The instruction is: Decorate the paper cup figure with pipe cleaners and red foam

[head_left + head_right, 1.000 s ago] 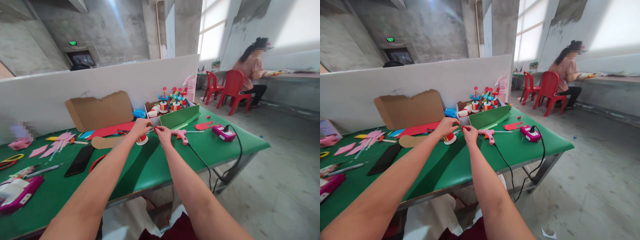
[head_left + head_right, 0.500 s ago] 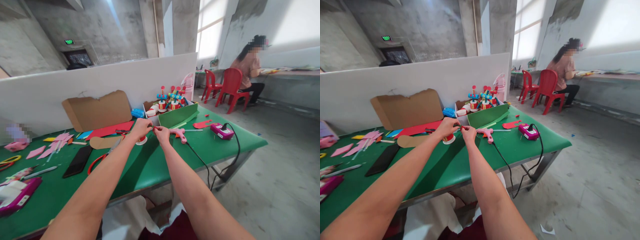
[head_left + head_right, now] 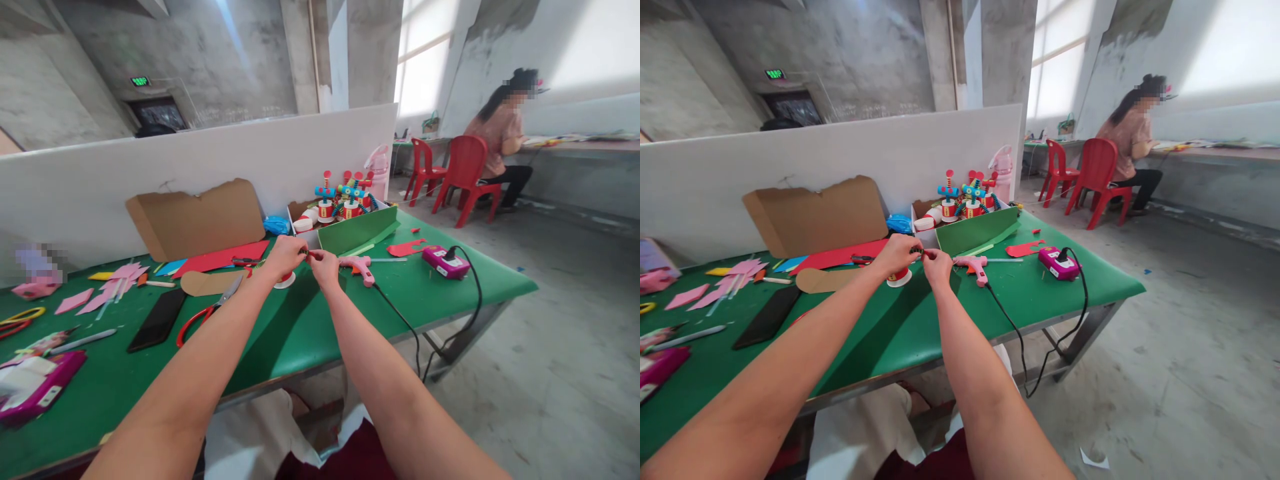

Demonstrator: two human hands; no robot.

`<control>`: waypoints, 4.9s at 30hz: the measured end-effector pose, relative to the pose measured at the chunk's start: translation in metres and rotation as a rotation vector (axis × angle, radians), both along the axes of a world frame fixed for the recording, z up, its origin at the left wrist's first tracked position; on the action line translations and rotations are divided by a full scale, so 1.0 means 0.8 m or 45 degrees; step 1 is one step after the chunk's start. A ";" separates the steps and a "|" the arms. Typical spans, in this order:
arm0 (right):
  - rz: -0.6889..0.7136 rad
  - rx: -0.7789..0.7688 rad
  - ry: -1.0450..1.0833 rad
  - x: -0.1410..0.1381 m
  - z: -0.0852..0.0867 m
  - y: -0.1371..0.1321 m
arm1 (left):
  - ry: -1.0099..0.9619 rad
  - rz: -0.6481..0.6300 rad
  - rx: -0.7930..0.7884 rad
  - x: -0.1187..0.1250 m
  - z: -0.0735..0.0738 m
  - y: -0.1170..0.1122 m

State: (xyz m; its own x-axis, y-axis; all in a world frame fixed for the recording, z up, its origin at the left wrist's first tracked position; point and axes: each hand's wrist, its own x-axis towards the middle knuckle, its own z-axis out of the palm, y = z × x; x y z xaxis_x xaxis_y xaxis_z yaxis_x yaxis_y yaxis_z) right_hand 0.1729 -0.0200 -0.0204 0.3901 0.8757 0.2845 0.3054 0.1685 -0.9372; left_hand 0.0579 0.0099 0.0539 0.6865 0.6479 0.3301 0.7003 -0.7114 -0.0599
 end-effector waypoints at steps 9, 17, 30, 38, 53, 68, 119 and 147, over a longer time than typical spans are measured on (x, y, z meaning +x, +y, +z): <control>0.025 0.041 0.139 -0.004 -0.002 0.003 | 0.004 -0.005 0.004 0.003 -0.001 -0.001; 0.021 0.057 0.275 -0.001 -0.017 0.018 | -0.048 0.106 -0.016 0.000 -0.002 -0.013; 0.494 0.267 -0.260 -0.038 0.018 -0.049 | -1.112 0.762 0.184 -0.127 -0.038 -0.026; 1.112 0.007 -0.620 -0.057 0.000 -0.050 | -1.183 0.972 0.164 -0.148 -0.083 -0.015; 1.254 -0.178 -0.392 -0.044 0.013 -0.047 | -0.996 0.910 0.183 -0.130 -0.079 -0.023; 0.209 -0.058 -0.615 -0.034 0.009 -0.040 | -0.619 0.541 0.191 -0.097 -0.062 -0.051; 0.496 0.121 0.451 -0.019 0.024 -0.034 | -0.477 0.020 0.007 -0.050 -0.077 -0.059; 0.919 -0.069 0.019 -0.011 0.033 -0.044 | -1.247 -0.039 -1.168 -0.079 -0.067 -0.055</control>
State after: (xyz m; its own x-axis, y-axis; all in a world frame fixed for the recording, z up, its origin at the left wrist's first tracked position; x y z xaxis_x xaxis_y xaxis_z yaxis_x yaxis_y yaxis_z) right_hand 0.1644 -0.0555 0.0060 -0.2873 0.9291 0.2328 0.1226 0.2767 -0.9531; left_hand -0.0050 -0.0342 0.0006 0.4369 0.8872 0.1481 0.1632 -0.2401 0.9569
